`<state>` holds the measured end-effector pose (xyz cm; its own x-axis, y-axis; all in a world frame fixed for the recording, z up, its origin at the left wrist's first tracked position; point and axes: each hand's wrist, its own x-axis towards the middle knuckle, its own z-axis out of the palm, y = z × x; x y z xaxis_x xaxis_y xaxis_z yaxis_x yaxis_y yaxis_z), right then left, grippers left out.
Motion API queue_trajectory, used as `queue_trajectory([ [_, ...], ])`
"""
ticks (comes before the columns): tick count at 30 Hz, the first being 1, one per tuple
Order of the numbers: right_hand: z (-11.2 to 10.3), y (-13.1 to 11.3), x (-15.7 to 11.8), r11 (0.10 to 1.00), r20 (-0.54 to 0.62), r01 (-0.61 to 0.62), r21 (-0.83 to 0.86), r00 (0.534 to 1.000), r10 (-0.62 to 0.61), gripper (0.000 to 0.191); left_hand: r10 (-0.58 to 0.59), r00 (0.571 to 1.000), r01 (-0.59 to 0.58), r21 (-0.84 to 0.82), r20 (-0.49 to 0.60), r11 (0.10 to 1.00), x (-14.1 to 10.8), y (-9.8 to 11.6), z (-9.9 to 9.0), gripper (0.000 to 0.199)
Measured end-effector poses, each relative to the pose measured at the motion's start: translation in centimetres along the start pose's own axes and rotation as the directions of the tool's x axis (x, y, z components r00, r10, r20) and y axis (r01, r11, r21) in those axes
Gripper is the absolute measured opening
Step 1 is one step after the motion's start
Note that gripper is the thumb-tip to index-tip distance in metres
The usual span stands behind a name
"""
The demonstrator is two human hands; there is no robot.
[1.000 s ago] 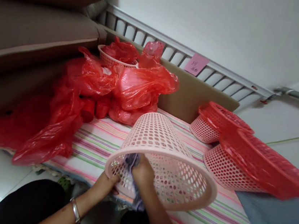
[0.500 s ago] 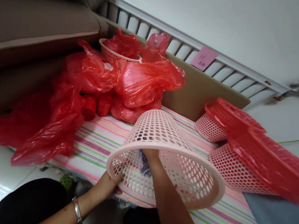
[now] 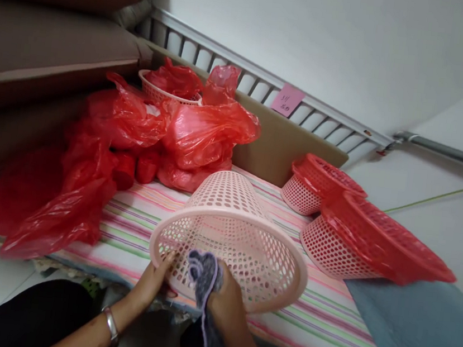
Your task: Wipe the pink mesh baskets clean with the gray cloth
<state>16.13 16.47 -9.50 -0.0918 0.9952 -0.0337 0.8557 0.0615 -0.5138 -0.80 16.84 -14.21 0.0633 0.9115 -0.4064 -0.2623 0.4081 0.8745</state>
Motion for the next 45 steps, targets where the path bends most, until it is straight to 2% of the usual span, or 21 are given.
queue_trajectory([
  [3,1.4,-1.2,3.9,0.999,-0.101,0.053,0.004,0.994,-0.052,0.039,-0.043,0.999,0.044,-0.031,0.004,0.999,0.2,-0.3,0.2,0.06],
  [7,3.6,-1.7,9.8,0.986,-0.152,0.041,-0.16,0.986,-0.066,0.039,-0.072,0.997,0.073,-0.008,0.01,0.997,0.7,-0.7,0.1,0.051],
  [10,3.6,-1.1,14.5,0.971,-0.184,-0.007,-0.239,0.982,-0.039,0.038,-0.077,0.997,0.077,0.005,-0.014,0.997,0.9,-0.9,0.0,0.046],
  [13,3.1,-0.4,18.4,0.97,-0.207,-0.001,-0.242,0.977,-0.051,0.037,-0.081,0.997,0.082,0.027,-0.013,0.996,1.0,-1.0,-0.2,0.045],
  [16,3.0,-0.1,20.5,0.968,-0.192,0.001,-0.252,0.98,-0.051,0.042,-0.08,0.997,0.08,-0.002,0.018,0.997,1.0,-0.9,-0.2,0.043],
  [19,3.1,-0.2,20.7,0.964,-0.152,-0.011,-0.267,0.988,-0.031,0.044,-0.089,0.996,0.09,-0.034,0.023,0.995,1.0,-0.6,-0.2,0.047],
  [21,3.0,-0.5,19.6,0.96,-0.124,-0.026,-0.279,0.992,-0.01,0.042,-0.106,0.994,0.106,-0.048,0.001,0.993,1.0,-0.4,0.0,0.052],
  [23,2.8,-0.9,17.2,0.956,-0.092,-0.034,-0.291,0.996,0.007,0.037,-0.119,0.992,0.116,-0.067,-0.034,0.991,0.9,-0.3,0.2,0.057],
  [26,2.8,-1.6,11.7,0.955,-0.043,0.006,-0.297,0.999,-0.02,0.031,-0.112,0.991,0.106,-0.083,-0.069,0.991,0.9,-0.5,0.4,0.061],
  [30,3.1,-1.8,3.8,0.948,0.066,0.114,-0.298,0.993,-0.098,0.04,-0.058,0.997,0.054,-0.078,-0.051,0.995,0.9,-1.1,0.1,0.069],
  [32,3.2,-1.7,1.2,0.946,0.117,0.127,-0.299,0.989,-0.096,0.041,-0.05,0.998,0.047,-0.086,-0.039,0.995,0.6,-1.4,-0.1,0.071],
  [34,2.9,-1.8,-0.2,0.944,0.144,0.137,-0.301,0.985,-0.098,0.04,-0.049,0.999,0.049,-0.076,-0.002,0.996,0.0,-1.4,-0.1,0.069],
  [38,1.3,-2.0,-2.3,0.953,0.136,0.129,-0.276,0.986,-0.094,0.034,0.026,0.993,-0.025,-0.016,0.111,1.0,-2.7,-1.0,0.7,0.064],
  [41,0.2,-1.3,-5.3,0.973,0.121,0.071,-0.22,0.992,-0.045,0.038,0.087,0.988,-0.08,-0.058,0.129,0.995,-5.6,-1.9,1.8,0.062],
  [45,0.2,1.0,-10.0,0.982,0.209,0.02,-0.187,0.978,0.02,0.054,0.002,0.986,0.014,-0.097,0.166,0.995,-9.7,-4.4,3.3,0.068],
])
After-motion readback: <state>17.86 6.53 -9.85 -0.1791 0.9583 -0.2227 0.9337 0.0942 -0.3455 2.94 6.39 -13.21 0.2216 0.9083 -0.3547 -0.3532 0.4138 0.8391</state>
